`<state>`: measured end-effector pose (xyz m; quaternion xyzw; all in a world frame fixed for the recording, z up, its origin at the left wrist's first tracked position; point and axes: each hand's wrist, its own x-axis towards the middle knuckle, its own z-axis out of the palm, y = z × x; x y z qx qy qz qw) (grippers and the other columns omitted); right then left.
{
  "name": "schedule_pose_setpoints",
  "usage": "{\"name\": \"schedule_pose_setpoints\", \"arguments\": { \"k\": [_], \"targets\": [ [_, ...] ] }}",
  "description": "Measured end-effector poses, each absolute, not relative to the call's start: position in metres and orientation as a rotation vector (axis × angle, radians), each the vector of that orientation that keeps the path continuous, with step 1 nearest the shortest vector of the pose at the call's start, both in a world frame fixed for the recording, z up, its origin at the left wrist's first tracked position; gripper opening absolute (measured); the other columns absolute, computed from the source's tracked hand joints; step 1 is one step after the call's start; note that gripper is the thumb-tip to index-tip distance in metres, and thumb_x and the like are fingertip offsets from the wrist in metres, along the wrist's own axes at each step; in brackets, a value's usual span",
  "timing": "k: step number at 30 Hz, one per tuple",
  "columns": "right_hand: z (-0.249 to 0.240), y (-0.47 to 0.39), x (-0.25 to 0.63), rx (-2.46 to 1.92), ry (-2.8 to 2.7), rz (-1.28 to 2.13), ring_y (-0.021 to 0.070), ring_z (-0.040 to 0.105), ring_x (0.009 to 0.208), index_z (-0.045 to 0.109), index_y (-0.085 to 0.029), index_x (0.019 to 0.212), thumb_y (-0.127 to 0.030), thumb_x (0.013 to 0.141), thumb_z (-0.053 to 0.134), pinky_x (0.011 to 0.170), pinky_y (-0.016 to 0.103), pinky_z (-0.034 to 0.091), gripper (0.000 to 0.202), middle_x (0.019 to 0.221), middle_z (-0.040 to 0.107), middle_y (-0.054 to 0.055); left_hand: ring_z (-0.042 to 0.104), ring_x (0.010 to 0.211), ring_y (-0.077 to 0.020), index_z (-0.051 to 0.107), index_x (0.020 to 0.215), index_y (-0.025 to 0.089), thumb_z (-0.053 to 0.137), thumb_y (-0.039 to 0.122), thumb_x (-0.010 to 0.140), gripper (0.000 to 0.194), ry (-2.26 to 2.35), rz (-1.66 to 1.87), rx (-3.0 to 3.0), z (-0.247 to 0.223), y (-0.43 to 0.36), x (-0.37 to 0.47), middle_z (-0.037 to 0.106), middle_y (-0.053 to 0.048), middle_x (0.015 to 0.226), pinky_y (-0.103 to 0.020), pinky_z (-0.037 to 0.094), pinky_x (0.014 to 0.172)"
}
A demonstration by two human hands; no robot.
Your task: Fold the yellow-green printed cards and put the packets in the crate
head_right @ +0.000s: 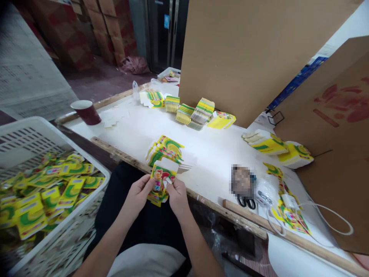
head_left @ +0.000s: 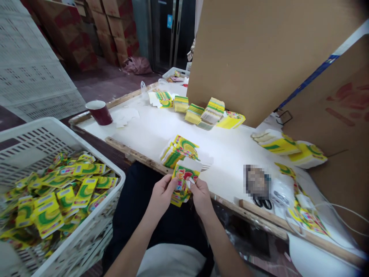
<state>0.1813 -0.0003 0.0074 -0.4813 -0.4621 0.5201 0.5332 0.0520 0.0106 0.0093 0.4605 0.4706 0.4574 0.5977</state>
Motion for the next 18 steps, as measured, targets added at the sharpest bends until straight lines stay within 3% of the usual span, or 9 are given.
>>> {"name": "schedule_pose_setpoints", "arguments": {
  "k": [6, 11, 18],
  "targets": [
    [0.003, -0.006, 0.176, -1.118, -1.126, 1.265, 0.0207, 0.062, 0.075, 0.068, -0.018, 0.083, -0.054, 0.079, 0.052, 0.072, 0.034, 0.051, 0.039, 0.073, 0.067, 0.004, 0.052, 0.057, -0.0128, 0.06, 0.066, 0.015, 0.06, 0.046, 0.073, 0.031, 1.124, 1.122, 0.956, 0.011, 0.007, 0.053, 0.058, 0.0, 0.06, -0.022, 0.043, 0.053],
    [-0.014, -0.012, 0.173, -1.097, -0.996, 1.347, 0.0211, 0.064, 0.078, 0.065, -0.022, 0.094, -0.061, 0.076, 0.051, 0.064, 0.032, 0.053, 0.045, 0.08, 0.068, 0.007, 0.056, 0.063, -0.0152, 0.062, 0.075, 0.015, 0.055, 0.049, 0.076, 0.035, 0.962, 1.011, 0.893, 0.006, 0.005, 0.063, 0.062, -0.002, 0.066, -0.028, 0.046, 0.064],
    [-0.007, -0.006, 0.187, -1.183, -0.792, 1.188, 0.0204, 0.065, 0.072, 0.06, -0.023, 0.09, -0.057, 0.065, 0.065, 0.064, 0.034, 0.054, 0.043, 0.08, 0.068, 0.004, 0.058, 0.079, -0.0175, 0.057, 0.089, 0.017, 0.056, 0.043, 0.076, 0.029, 1.161, 1.06, 1.104, 0.0, 0.006, 0.066, 0.062, -0.004, 0.085, -0.03, 0.046, 0.073]
  ]
}}
